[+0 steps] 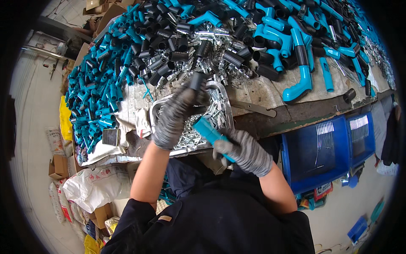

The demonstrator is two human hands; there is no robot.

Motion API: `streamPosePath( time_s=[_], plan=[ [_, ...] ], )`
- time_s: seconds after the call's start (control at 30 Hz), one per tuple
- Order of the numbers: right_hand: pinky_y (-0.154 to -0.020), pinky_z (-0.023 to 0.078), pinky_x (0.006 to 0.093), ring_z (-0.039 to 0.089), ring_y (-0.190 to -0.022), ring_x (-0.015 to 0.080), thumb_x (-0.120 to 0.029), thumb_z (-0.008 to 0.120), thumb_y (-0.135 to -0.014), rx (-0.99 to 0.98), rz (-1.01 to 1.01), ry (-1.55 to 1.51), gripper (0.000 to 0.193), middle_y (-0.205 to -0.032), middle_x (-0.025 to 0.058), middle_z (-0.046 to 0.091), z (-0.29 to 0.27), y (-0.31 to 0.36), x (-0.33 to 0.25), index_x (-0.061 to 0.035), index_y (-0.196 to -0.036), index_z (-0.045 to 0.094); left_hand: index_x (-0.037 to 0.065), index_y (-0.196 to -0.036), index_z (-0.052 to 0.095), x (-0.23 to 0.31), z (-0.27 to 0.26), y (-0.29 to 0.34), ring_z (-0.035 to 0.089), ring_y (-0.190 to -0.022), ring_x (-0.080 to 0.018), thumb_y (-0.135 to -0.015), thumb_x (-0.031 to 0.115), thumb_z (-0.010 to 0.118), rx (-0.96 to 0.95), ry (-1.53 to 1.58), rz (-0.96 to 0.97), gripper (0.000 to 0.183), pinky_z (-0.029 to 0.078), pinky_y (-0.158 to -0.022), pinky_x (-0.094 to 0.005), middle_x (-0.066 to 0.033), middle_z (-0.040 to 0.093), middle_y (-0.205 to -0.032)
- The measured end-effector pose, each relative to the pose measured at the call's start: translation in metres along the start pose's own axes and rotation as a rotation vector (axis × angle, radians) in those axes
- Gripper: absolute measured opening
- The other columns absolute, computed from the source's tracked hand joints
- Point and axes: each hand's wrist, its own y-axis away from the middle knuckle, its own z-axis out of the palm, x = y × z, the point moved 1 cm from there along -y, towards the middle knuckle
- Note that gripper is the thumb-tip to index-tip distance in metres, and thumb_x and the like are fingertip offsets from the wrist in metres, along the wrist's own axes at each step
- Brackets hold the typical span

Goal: The person assembles tool handles by inserting metal pins, rods, and sleeves into plastic casings by hand.

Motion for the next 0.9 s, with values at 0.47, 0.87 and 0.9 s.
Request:
streamPosePath(
  time_s=[0.47,0.87,0.9],
  plan=[
    [-0.050,0.043,0.0216,0.056,-0.060,0.0080,-0.056,0.051,-0.089,0.313,-0.124,-0.214,0.055,-0.078,0.0040,0.062,0.001,-0.002,0.004,-0.0031,-0.102,0.059,0.002,-0.140,0.031,-0.006,0.054,0.022,0.059,-0.104,-0.0305,-0.091,0.021,0.057,-0.005,-0.443,0.246,0.059,0.045,-0.089,-0.0376,-0.0220,0.057,-0.114],
    [-0.030,0.033,0.0210,0.044,-0.036,0.0059,-0.058,0.058,-0.084,0.609,-0.076,0.024,0.052,-0.061,-0.0013,0.050,-0.025,-0.025,0.020,-0.0122,-0.107,0.052,0.011,-0.092,0.069,-0.010,-0.089,-0.106,0.064,-0.085,-0.0333,-0.085,0.035,0.056,0.127,-1.793,-0.178,0.028,0.051,-0.075,-0.0424,-0.0139,0.067,-0.088],
    [-0.029,0.034,0.0213,0.044,-0.034,0.0067,-0.059,0.058,-0.084,0.627,-0.077,0.034,0.052,-0.060,-0.0006,0.051,-0.028,-0.024,0.022,-0.0122,-0.105,0.052,0.011,-0.092,0.069,-0.017,-0.095,-0.113,0.064,-0.085,-0.0333,-0.085,0.035,0.056,0.121,-1.790,-0.172,0.028,0.051,-0.075,-0.0424,-0.0139,0.067,-0.088]
  ],
)
